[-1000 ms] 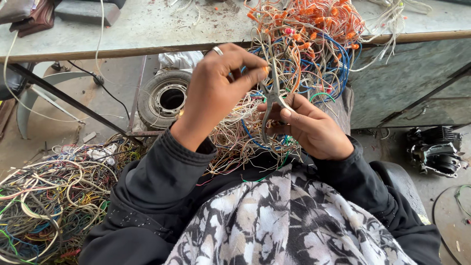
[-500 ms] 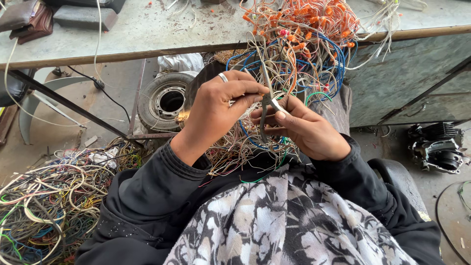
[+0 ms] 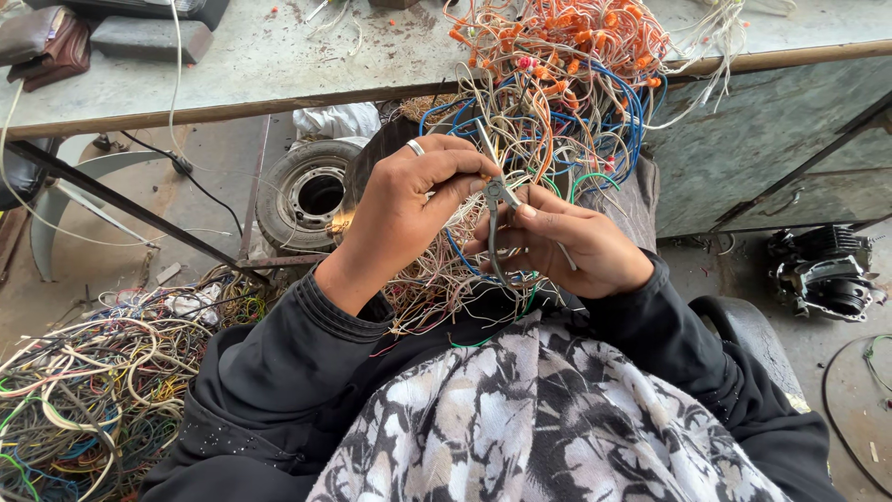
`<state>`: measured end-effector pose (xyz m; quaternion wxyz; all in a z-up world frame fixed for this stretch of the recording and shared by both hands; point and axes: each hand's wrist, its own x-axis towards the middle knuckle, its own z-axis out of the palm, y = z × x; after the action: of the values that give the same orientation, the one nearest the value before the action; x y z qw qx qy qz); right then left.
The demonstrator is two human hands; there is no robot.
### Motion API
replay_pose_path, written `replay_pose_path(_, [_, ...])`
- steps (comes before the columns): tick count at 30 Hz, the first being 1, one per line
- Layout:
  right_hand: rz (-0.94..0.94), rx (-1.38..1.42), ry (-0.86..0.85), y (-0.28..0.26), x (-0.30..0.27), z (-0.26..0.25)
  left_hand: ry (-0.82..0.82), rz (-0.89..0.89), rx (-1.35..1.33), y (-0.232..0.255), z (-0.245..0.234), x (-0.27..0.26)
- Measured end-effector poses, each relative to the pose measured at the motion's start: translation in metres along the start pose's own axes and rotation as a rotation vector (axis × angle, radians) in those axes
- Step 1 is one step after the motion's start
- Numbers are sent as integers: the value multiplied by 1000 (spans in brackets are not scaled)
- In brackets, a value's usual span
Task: The person uses pliers to strip insulation from a large tangled bundle of multicolored wires. They repeatedly pull individual wires from the mass, cut the insulation, and drop the stripped pieces back into the pile.
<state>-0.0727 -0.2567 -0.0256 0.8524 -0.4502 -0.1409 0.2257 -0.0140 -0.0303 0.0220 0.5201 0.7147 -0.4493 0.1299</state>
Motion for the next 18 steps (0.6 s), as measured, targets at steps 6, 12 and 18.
replay_pose_path(6, [47, -21, 15, -3, 0, 5, 2, -10, -20, 0, -1, 1])
replay_pose_path(12, [2, -23, -6, 3, -1, 0, -15, 1, 1, 2, -2, 1])
replay_pose_path(18, [-27, -36, -25, 8, 3, -2, -7, 9, 41, 7, 1, 0])
